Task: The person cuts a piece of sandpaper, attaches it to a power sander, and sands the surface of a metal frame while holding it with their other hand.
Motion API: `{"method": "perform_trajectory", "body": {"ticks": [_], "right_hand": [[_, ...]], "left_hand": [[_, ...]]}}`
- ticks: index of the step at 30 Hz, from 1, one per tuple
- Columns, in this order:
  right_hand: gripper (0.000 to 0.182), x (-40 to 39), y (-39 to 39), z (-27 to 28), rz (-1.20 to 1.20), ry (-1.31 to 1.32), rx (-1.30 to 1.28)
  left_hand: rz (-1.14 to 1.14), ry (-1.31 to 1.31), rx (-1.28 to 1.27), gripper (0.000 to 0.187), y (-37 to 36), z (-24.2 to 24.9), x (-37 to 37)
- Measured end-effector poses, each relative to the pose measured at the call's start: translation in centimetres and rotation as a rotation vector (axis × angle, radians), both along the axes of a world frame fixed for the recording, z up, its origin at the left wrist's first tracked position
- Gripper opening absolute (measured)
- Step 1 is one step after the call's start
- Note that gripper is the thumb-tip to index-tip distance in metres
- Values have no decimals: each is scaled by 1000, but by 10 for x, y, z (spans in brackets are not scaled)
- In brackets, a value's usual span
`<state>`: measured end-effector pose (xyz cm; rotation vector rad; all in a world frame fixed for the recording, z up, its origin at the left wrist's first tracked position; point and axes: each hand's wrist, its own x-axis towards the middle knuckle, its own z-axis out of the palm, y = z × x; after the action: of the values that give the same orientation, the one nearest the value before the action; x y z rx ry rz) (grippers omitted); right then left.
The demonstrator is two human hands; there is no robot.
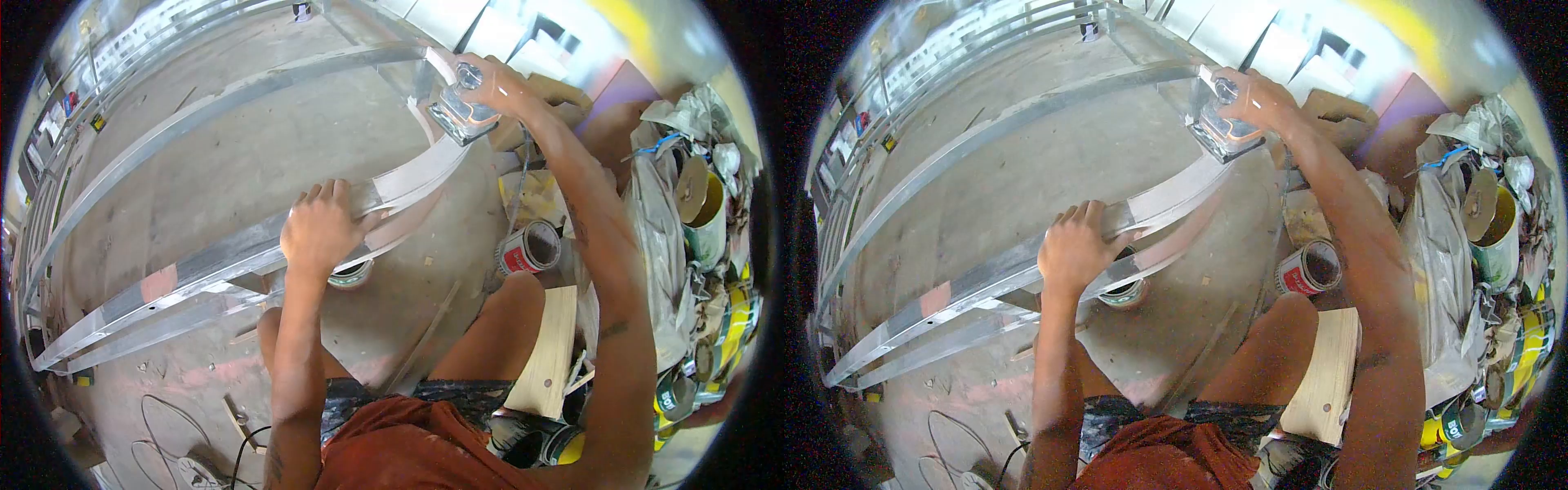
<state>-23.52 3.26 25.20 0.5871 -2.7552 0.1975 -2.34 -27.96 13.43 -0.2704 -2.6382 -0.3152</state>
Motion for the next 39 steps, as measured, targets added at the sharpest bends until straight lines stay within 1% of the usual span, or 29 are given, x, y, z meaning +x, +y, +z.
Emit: {"method": "perform_trajectory", "body": {"ticks": [4,7,9,13,16,18,19,21,22,24,26,27,28,29,30,32,34,36,37,39], "right_hand": [[70,-1,-2,3,-23,5,5],[67,0,-1,4,18,59,-6],[65,6,-1,2,21,42,-5],[65,9,2,5,75,6,3],[67,8,-7,12,57,-37,-9],[65,12,-21,13,-23,-51,1],[65,16,-27,13,-24,-50,1],[64,26,-41,10,61,-18,35],[64,34,-49,8,62,-20,37],[62,63,-69,7,177,9,0],[61,80,-87,0,220,36,5],[60,90,-97,-1,262,65,11],[60,102,-105,-2,265,65,8],[59,122,-116,5,268,0,4],[57,133,-121,11,273,-66,-1],[59,138,-121,15,292,-116,2],[62,132,-116,12,310,-160,2],[63,104,-89,3,407,-83,-29],[63,90,-78,0,409,-82,-28],[67,67,-58,1,349,51,7]], "left_hand": [[-12,15,-16,64,-1,-4,-1],[-13,22,-20,64,-2,-1,0],[-9,2,-16,64,-2,-1,-1],[-13,19,1,64,-2,-3,-1],[-18,28,10,64,-2,-4,-1],[-19,20,6,63,-2,-3,0],[-17,-2,11,62,-2,-2,1],[-16,-27,17,61,-1,2,2],[-20,-50,69,61,-1,5,4],[-24,-76,119,61,-3,8,6],[-100,-34,330,59,-9,9,8],[-97,-34,327,59,-14,9,7],[-151,-38,425,60,-20,9,5],[-205,-44,524,62,-24,9,4],[-200,-47,521,62,-27,13,5],[-217,-206,718,60,-32,21,8],[-230,-201,703,60,-36,20,6],[-244,-195,695,59,-39,19,5],[-256,-178,659,59,-39,18,5],[-269,-160,624,58,-39,17,4]]}}
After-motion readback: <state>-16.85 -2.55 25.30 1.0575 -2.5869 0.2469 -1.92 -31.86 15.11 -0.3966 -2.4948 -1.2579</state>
